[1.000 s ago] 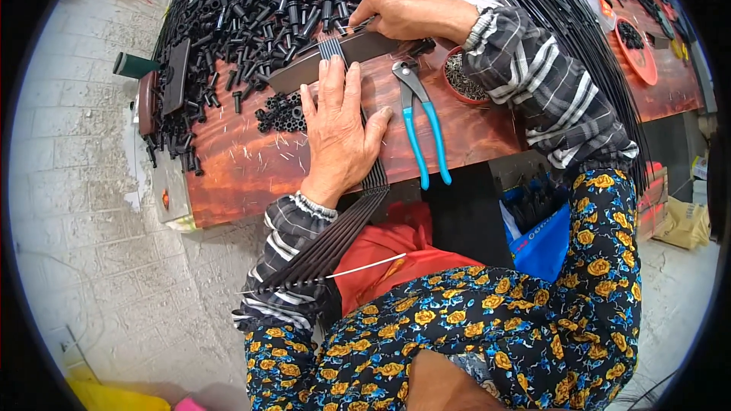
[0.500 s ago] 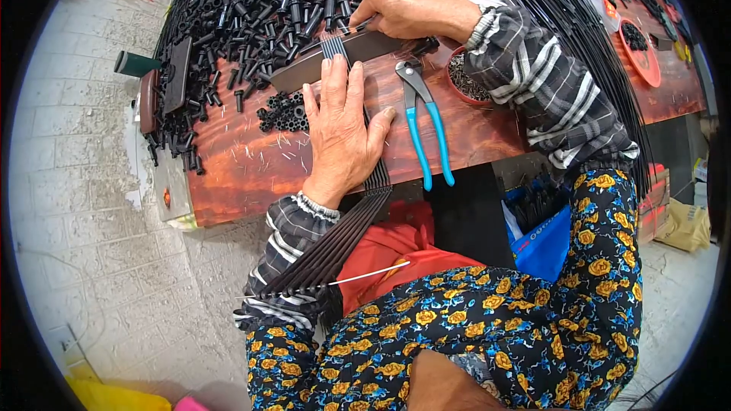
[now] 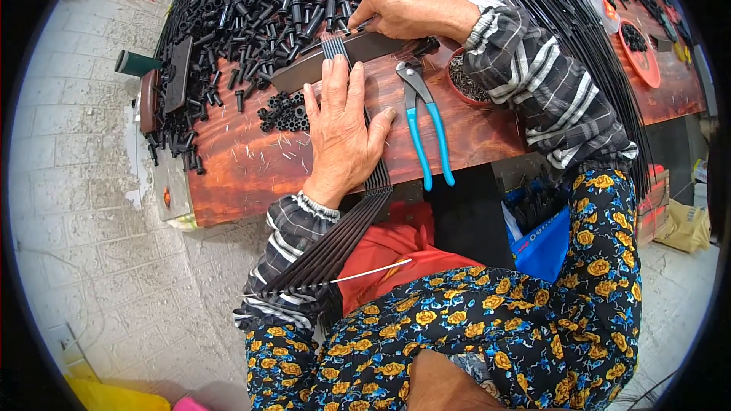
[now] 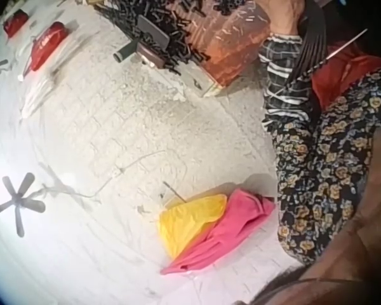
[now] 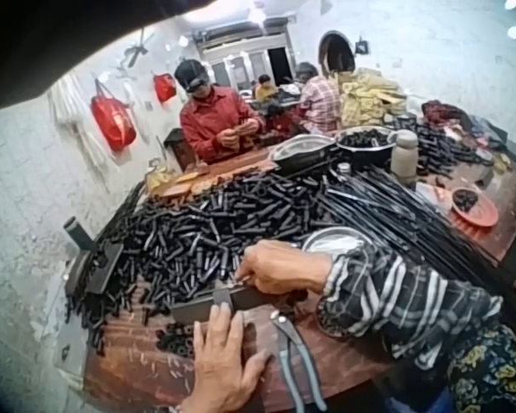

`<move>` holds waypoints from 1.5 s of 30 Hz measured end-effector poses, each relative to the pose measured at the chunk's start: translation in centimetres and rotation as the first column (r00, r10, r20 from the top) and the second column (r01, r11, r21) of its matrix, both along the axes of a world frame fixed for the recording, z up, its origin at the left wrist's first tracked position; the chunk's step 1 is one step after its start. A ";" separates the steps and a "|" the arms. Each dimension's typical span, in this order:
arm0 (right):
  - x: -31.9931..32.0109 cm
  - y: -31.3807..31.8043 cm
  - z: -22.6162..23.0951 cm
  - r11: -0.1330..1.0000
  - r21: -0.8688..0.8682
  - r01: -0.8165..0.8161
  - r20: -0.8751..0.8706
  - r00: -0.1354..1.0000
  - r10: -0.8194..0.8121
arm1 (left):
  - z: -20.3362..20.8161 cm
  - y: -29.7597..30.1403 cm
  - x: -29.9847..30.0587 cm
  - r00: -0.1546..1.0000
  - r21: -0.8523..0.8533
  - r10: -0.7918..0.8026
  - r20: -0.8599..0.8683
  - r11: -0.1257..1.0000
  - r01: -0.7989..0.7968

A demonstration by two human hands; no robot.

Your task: Assembling electronic wire harnesses by inserting wires into plastic connectors and securing them using pliers.

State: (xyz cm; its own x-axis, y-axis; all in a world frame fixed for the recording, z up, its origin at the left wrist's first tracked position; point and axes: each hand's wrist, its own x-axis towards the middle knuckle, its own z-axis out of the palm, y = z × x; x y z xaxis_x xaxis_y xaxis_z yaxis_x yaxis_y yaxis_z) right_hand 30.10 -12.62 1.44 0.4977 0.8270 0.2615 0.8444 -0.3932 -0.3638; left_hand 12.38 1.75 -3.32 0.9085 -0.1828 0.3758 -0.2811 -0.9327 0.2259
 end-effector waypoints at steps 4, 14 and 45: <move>-0.1 0.1 0.4 1.000 -0.017 0.021 0.015 1.000 -0.021 | 0.1 0.0 0.0 1.000 -0.008 -0.001 -0.012 1.000 0.001; -0.1 0.0 0.5 0.997 -0.062 0.047 -0.023 0.999 -0.049 | 0.0 0.1 0.0 1.000 -0.008 -0.003 -0.011 1.000 0.003; 0.4 0.9 1.3 0.985 -0.161 0.068 -0.123 0.988 -0.088 | -0.1 0.1 0.0 1.000 -0.017 0.000 -0.010 1.000 0.000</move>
State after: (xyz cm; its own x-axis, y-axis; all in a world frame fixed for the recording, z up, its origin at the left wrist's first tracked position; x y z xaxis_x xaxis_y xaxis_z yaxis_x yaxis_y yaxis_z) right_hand 30.50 -11.73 2.69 0.5836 0.8097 0.0614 0.7587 -0.5167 -0.3968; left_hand 12.36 1.83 -3.46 0.9123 -0.1769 0.3694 -0.2790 -0.9287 0.2443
